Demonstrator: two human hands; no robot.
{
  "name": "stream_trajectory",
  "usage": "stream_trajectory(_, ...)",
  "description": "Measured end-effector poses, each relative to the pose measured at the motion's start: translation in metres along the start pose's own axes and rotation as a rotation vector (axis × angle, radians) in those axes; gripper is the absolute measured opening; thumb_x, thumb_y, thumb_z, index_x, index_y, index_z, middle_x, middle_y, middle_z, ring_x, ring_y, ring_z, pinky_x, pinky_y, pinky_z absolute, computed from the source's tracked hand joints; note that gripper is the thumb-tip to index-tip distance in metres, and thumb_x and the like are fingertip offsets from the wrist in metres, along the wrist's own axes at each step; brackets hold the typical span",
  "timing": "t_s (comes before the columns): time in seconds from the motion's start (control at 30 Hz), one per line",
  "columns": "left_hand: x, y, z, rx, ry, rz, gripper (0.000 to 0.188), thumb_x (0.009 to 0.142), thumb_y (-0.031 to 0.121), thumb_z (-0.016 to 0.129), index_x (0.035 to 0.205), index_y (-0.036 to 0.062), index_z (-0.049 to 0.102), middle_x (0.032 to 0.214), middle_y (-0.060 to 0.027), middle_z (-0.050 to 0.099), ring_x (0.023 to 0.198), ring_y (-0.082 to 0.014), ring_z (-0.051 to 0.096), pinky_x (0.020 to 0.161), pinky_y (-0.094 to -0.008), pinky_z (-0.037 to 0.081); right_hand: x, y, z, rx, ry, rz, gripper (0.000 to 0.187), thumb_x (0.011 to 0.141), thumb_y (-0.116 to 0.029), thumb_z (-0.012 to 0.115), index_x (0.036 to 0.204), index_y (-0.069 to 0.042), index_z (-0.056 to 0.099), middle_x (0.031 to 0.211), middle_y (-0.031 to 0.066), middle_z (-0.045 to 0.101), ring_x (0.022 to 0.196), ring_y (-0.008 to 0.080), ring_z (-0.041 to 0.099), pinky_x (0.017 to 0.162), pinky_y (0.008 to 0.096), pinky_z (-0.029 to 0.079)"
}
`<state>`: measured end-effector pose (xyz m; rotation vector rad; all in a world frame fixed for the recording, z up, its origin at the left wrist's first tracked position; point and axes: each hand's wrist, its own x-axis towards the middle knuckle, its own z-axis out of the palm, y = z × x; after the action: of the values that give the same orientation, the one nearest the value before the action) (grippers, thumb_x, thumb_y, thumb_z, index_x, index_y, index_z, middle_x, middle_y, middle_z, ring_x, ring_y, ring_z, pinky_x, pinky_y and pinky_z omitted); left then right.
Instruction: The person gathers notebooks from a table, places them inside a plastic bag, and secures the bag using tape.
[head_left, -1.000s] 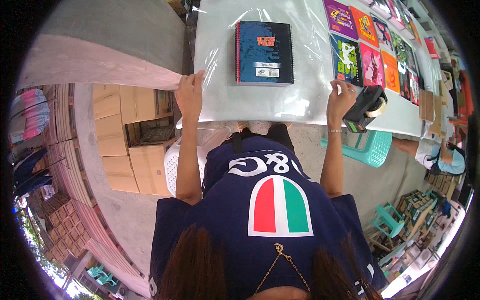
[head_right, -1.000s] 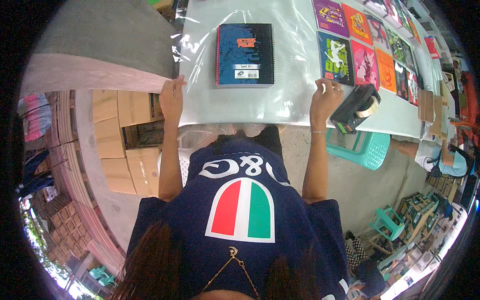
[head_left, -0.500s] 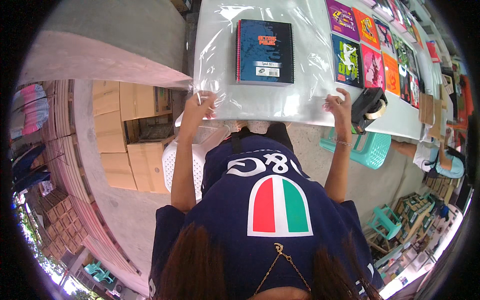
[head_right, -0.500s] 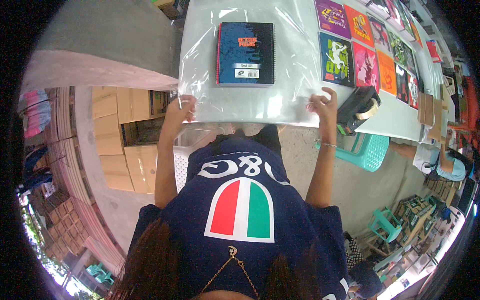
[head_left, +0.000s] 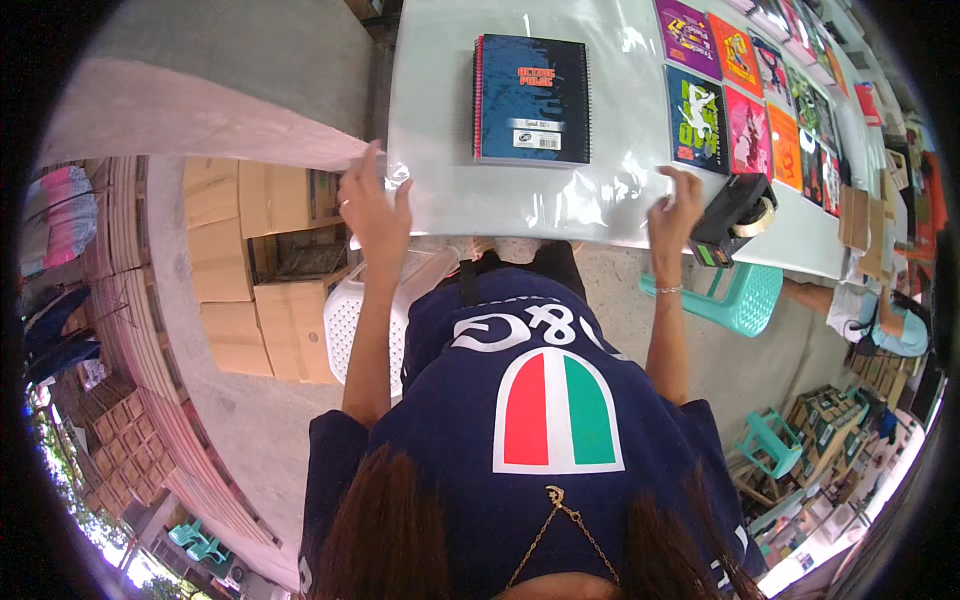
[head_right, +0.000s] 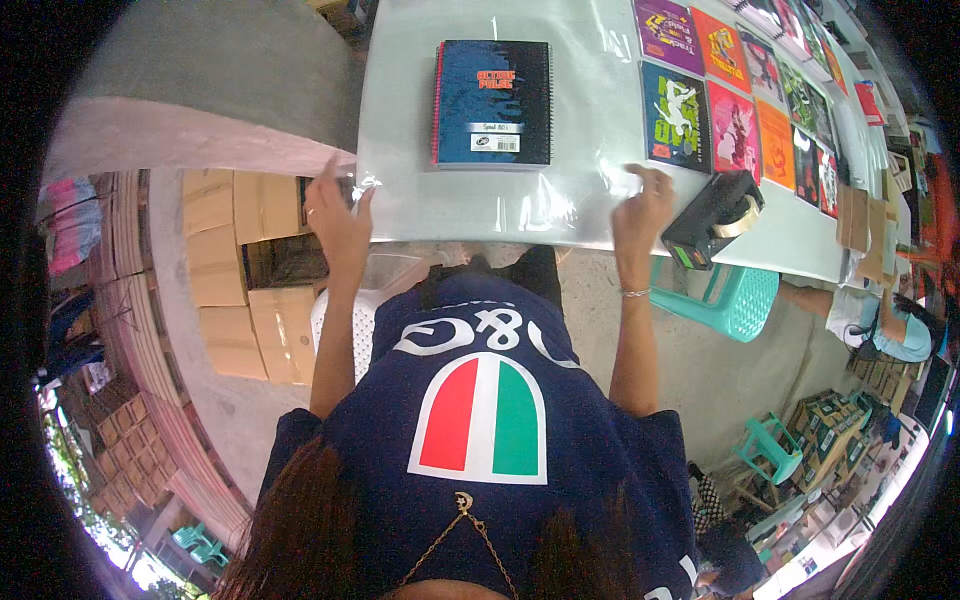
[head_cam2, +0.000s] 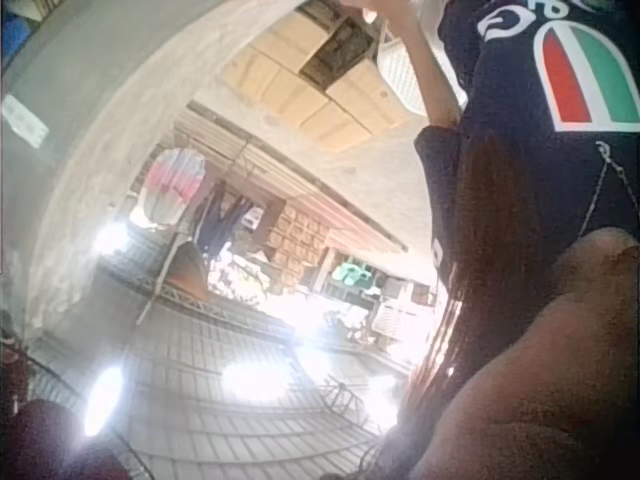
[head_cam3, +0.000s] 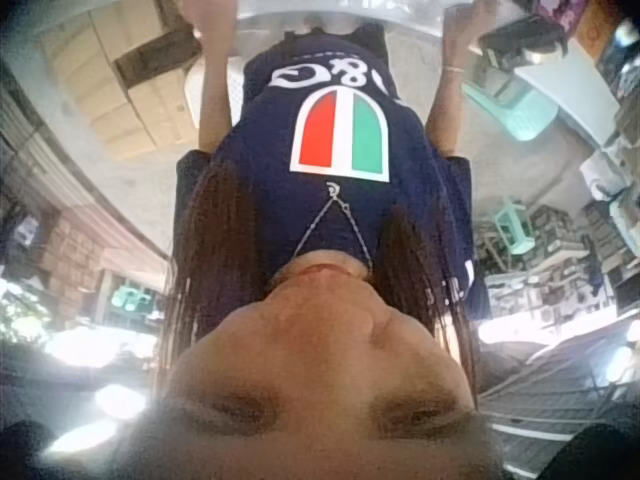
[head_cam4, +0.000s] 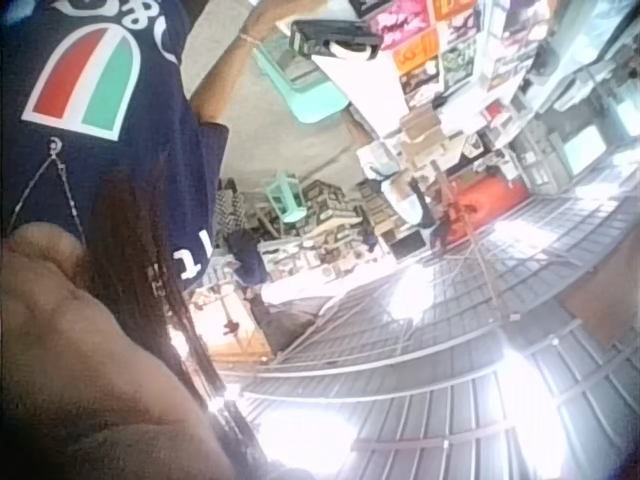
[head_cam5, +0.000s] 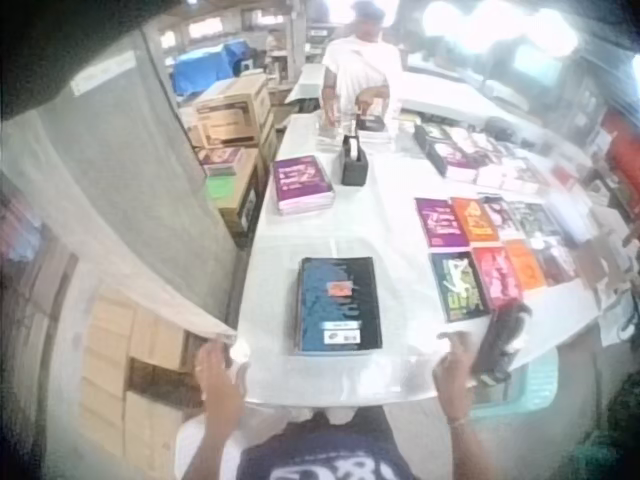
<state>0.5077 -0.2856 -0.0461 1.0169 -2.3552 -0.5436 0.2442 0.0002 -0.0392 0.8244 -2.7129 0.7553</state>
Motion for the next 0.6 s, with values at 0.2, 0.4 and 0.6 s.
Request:
stream_trajectory(0.2, 0.001, 0.031, 0.066, -0.119, -0.224, -0.025, 0.052, 0.073, 0.010, 0.064, 0.123, 0.0119, 0.053, 0.119, -0.0103, 0.046, 0.111, -0.0321, 0.044, 0.094, -0.0470, 0.031, -0.011, -0.049, 0.069, 0.549, -0.293, 0.056, 0.050, 0.072, 0.006, 0.053, 0.121, -0.001, 0.052, 0.103, 0.0175, 0.055, 0.093, 0.0308, 0.055, 0.084, 0.0390, 0.044)
stream_trajectory(0.4, -0.003, 0.034, 0.082, -0.116, -0.215, -0.100, 0.048, 0.068, 0.008, 0.061, 0.116, 0.0132, 0.058, 0.120, -0.0073, 0.045, 0.115, -0.0300, 0.039, 0.094, -0.0483, 0.026, -0.013, -0.052, 0.084, 0.479, -0.223, 0.013, 0.048, 0.073, 0.004, 0.054, 0.121, 0.006, 0.049, 0.097, 0.0186, 0.054, 0.086, 0.0310, 0.055, 0.079, 0.0391, 0.045)
stream_trajectory(0.6, -0.002, 0.037, 0.079, -0.143, -0.216, -0.094, 0.050, 0.065, 0.005, 0.059, 0.113, 0.0157, 0.059, 0.120, -0.0056, 0.043, 0.114, -0.0299, 0.038, 0.094, -0.0485, 0.025, -0.009, -0.049, 0.076, 0.529, -0.268, 0.072, 0.046, 0.075, 0.004, 0.053, 0.120, 0.006, 0.050, 0.096, 0.0177, 0.054, 0.084, 0.0286, 0.056, 0.077, 0.0365, 0.046)
